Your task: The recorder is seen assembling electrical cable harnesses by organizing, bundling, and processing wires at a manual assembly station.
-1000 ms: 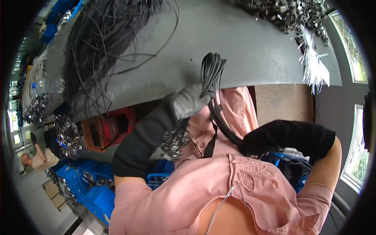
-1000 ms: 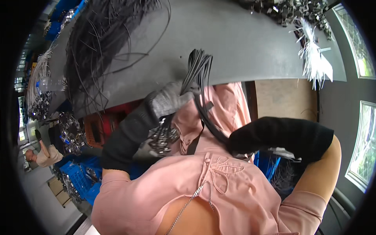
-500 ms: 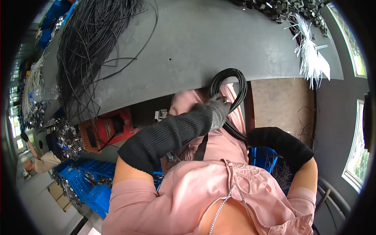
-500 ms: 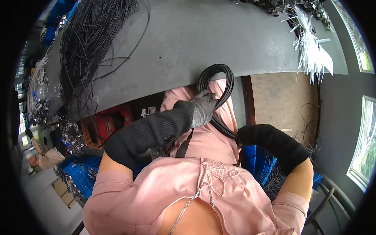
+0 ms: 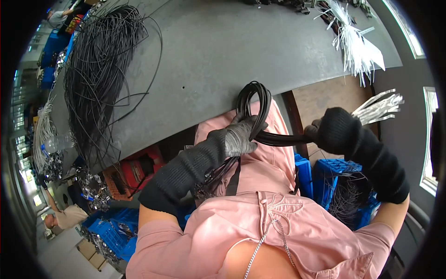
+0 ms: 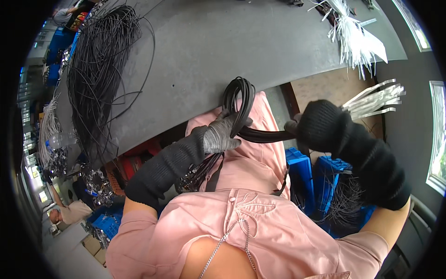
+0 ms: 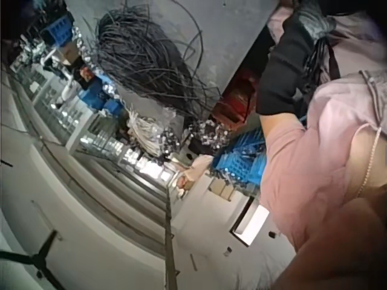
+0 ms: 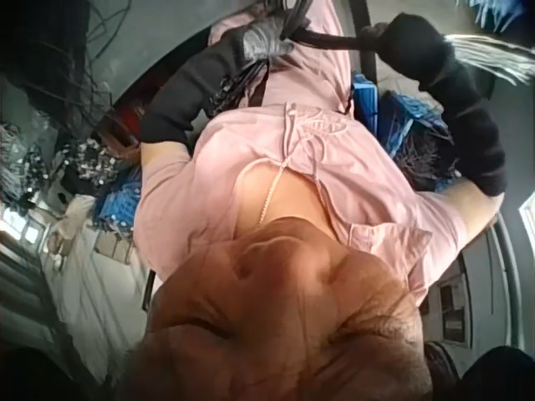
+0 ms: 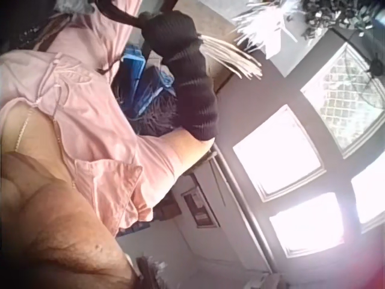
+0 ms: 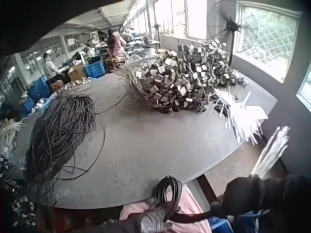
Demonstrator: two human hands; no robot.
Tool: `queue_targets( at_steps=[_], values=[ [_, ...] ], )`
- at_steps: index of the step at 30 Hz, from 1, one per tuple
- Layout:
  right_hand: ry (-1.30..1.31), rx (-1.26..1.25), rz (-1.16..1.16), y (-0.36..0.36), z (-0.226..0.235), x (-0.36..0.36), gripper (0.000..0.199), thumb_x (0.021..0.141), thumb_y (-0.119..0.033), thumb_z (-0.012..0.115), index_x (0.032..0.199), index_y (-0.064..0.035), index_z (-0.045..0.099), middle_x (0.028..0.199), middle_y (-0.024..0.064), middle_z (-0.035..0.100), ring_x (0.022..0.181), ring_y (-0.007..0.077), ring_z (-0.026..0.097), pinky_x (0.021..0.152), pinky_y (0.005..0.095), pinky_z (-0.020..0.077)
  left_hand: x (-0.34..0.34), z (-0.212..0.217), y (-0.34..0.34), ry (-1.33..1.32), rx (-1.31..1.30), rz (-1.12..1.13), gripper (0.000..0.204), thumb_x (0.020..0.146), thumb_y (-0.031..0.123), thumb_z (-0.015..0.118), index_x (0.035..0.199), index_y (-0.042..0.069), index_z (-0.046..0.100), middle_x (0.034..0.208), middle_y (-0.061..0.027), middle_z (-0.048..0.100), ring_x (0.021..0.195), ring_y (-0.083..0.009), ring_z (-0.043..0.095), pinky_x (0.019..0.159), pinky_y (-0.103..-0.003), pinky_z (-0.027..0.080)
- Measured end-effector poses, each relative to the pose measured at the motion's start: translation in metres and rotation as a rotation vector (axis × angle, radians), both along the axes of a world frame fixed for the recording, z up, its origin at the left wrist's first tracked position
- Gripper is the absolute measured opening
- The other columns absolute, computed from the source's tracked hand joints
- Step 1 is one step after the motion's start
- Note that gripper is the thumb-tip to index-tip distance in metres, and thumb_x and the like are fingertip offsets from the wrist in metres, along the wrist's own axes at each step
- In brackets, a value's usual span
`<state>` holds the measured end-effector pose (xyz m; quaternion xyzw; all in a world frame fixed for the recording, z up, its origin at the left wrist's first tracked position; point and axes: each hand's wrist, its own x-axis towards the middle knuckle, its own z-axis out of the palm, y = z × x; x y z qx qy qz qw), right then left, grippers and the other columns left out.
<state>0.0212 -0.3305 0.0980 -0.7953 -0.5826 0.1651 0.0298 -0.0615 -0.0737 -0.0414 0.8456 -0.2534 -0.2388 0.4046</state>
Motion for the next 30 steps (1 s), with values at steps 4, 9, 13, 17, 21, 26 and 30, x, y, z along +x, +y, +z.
queue_targets(
  at_steps=[4,9,13,17,21,26,30],
  values=[
    [-0.049,-0.065,0.127,0.026,0.006,0.024,0.009,0.071,-0.020,0.057,0.075,-0.0113,0.058,0.055,0.0040,0.052,0.049,0.0224,0.056,0.045,0.0335,0.0437,0.003,0.000,0.001,0.078,0.090,-0.029,0.051,0.067,0.019,0.065,0.115,0.008,0.050,0.107,-0.0118,0.054,0.112,-0.0265,0.045,0.104,-0.044,0.016],
    [-0.109,-0.079,0.183,0.048,0.004,0.052,0.009,0.070,-0.018,0.059,0.075,-0.0106,0.055,0.056,0.0045,0.052,0.049,0.0220,0.056,0.044,0.0325,0.0435,0.011,0.004,0.002,0.131,0.157,-0.076,0.030,0.068,0.018,0.063,0.096,0.007,0.059,0.090,-0.0149,0.060,0.099,-0.0303,0.052,0.096,-0.042,0.028],
    [-0.111,0.127,0.154,0.059,0.011,0.057,0.010,0.070,-0.016,0.059,0.074,-0.0098,0.053,0.055,0.0038,0.050,0.047,0.0211,0.054,0.044,0.0330,0.0411,0.008,0.030,0.030,0.015,0.165,-0.041,0.021,0.067,0.016,0.059,0.084,0.003,0.060,0.085,-0.0164,0.060,0.080,-0.0330,0.056,0.077,-0.041,0.044],
    [-0.280,0.146,0.203,0.057,0.032,0.065,0.015,0.069,-0.017,0.060,0.081,-0.0085,0.057,0.055,0.0055,0.051,0.047,0.0226,0.054,0.043,0.0337,0.0421,0.004,0.094,0.044,-0.223,0.293,-0.083,0.018,0.068,0.017,0.056,0.077,0.002,0.061,0.071,-0.0164,0.060,0.067,-0.0348,0.057,0.065,-0.044,0.047],
    [-0.358,0.337,0.324,0.078,0.036,0.077,0.025,0.061,-0.014,0.059,0.084,-0.0055,0.057,0.057,0.0053,0.046,0.052,0.0231,0.051,0.048,0.0360,0.0389,-0.034,0.107,0.019,-0.357,0.149,-0.143,0.022,0.072,0.021,0.054,0.076,0.001,0.061,0.068,-0.0151,0.060,0.061,-0.0289,0.059,0.060,-0.039,0.048],
    [-0.392,0.259,0.554,0.119,0.052,0.059,0.027,0.068,-0.017,0.055,0.092,-0.0054,0.060,0.066,0.0033,0.050,0.067,0.0199,0.056,0.080,0.0350,0.0479,-0.055,0.143,-0.009,-0.066,0.157,-0.266,0.016,0.075,0.019,0.057,0.073,0.004,0.064,0.076,-0.0079,0.063,0.065,-0.0208,0.061,0.056,-0.035,0.049],
    [-0.345,0.235,0.540,0.111,0.049,0.058,0.027,0.067,-0.018,0.056,0.091,-0.0072,0.061,0.073,0.0050,0.052,0.076,0.0221,0.057,0.079,0.0365,0.0478,-0.047,0.184,-0.004,0.116,0.242,-0.302,0.026,0.075,0.015,0.052,0.096,0.001,0.057,0.088,-0.0164,0.063,0.082,-0.0304,0.063,0.070,-0.041,0.050]
  ],
)
